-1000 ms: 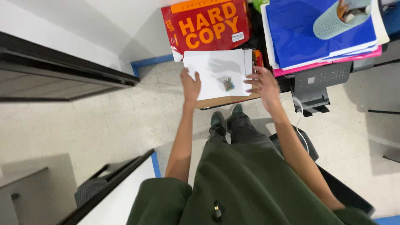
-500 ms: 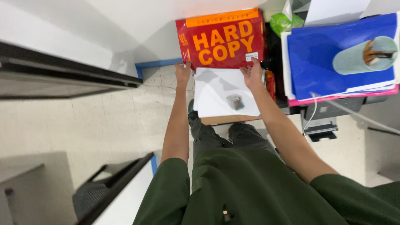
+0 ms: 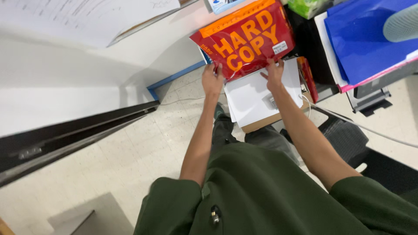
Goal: The person connects a power adapter, gathers several packages of paper and clipboards, and discards a crumbled piece of paper into a trash can.
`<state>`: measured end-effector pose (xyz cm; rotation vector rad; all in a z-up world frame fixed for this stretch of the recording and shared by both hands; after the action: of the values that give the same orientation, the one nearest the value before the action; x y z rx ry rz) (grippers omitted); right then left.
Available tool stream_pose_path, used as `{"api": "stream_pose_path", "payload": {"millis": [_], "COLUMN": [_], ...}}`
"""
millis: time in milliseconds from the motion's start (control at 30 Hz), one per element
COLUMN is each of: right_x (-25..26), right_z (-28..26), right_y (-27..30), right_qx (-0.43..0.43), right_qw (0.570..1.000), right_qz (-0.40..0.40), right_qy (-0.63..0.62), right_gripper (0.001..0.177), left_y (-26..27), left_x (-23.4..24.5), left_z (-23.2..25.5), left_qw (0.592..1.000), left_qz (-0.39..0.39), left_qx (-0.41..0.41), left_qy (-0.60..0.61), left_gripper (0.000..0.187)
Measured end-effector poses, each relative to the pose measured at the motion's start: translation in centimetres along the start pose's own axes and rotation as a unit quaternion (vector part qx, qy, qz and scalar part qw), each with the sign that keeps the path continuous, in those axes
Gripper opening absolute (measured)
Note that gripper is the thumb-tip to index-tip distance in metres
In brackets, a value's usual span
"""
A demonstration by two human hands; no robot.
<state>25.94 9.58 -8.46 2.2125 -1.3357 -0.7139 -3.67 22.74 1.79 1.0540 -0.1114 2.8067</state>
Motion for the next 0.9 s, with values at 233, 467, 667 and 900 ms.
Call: {"api": "stream_pose_path", "payload": {"millis": [233,467,667,900], "right_x": [-4.9,-6.2,-5.2,-4.7], "right_z": [1.2,2.2,0.8,-8.0], "right_y": [7.8,6.5,4.7,17.9], "right_qx": [-0.125,-0.163,-0.142,-0.058], "right_qw": [0.958,0.954,0.949,0.950], "right_qz": [-0.081,-0.072,-0.113,-0.177], "right_qy": [-0.246,-0.241,-0.258,-0.252], "right_gripper": [0.067,0.039,0.032,0.046], "left_y": [2.0,2.6,2.2,4.4], "left_x": [3.3,5.5,3.9,0.8], "left_z": [9.7,10.9,8.6,2.1], "left_qw": [0.994,0.984,0.992,0.768], "left_qz": [-0.041,0.008,-0.041,-0.130], "left_qx": [-0.022,-0.068,-0.042,0.308], "left_qy": [0.097,-0.165,-0.113,0.547], "left_gripper": [0.023,0.023,0.025,0.083]}}
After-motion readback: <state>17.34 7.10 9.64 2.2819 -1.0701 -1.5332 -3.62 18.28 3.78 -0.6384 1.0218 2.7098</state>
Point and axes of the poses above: each hand's wrist, its own y-axis away from the middle knuckle, its own x-axis out of the back of the hand, z = x × y, the point moved 7 cm from there along -y, towards the middle knuckle, and after that the axes turned 14 degrees about -y, right-handed, at the moved point
